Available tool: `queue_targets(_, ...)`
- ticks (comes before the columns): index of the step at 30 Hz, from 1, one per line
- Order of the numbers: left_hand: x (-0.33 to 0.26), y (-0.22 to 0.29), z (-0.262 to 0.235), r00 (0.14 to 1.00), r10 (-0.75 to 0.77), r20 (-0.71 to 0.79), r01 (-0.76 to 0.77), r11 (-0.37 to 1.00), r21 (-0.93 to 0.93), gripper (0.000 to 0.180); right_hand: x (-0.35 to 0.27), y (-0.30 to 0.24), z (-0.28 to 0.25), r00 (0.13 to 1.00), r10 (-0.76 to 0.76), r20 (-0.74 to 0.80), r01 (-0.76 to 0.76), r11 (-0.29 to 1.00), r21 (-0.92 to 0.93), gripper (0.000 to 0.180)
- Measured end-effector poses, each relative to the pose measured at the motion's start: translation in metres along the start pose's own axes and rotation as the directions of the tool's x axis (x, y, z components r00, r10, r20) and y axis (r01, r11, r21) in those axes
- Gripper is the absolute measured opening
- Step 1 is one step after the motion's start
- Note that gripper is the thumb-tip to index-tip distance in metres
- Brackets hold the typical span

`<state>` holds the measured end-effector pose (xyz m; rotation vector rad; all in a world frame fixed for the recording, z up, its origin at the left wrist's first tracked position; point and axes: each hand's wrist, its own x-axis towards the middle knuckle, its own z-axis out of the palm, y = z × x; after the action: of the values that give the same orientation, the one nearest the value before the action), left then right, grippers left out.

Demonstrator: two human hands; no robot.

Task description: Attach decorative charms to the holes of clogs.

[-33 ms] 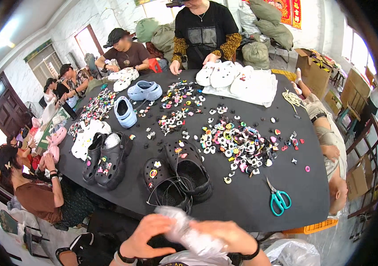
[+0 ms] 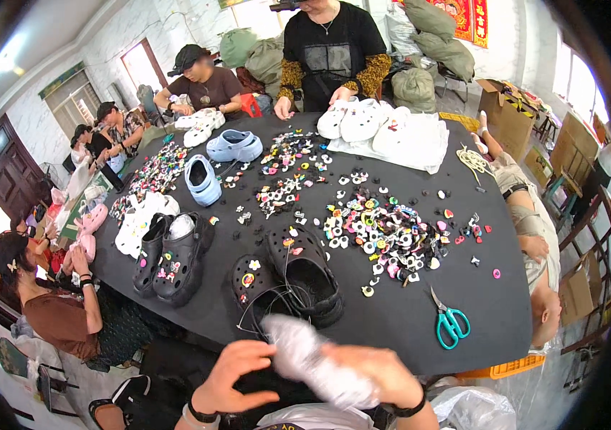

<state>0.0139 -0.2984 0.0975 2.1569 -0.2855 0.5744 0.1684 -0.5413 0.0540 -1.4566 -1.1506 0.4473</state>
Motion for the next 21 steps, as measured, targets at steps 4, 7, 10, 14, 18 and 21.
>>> queue_targets(4,0.008,-0.026,0.008,0.999,0.005,0.036,-0.012,0.981,0.194,0.041,0.012,0.006,-0.029,0.83,0.001,-0.557,-0.067,0.993,-0.099,0.035)
queue_targets(7,0.03,-0.033,0.024,0.997,-0.059,0.041,0.033,0.881,0.471,0.039,0.04,0.011,-0.038,0.856,0.0,-0.516,-0.117,0.974,-0.193,0.037)
queue_targets(10,0.048,-0.052,0.037,0.996,-0.041,0.082,-0.027,0.722,0.691,0.041,0.058,0.021,-0.033,0.889,0.065,-0.453,-0.136,0.983,-0.127,0.04)
queue_targets(14,0.054,-0.074,0.048,0.995,-0.079,0.063,0.008,0.681,0.732,0.049,0.079,0.006,-0.026,0.918,0.241,-0.315,-0.214,0.97,0.118,0.04)
queue_targets(18,0.057,-0.069,0.047,0.993,-0.107,0.058,0.03,0.682,0.73,0.051,0.084,0.038,-0.035,0.902,0.333,-0.275,-0.27,0.932,0.244,0.039)
queue_targets(21,0.05,-0.069,0.048,0.993,-0.096,0.069,0.018,0.698,0.716,0.049,0.099,0.039,-0.03,0.909,0.276,-0.311,-0.284,0.959,0.02,0.039)
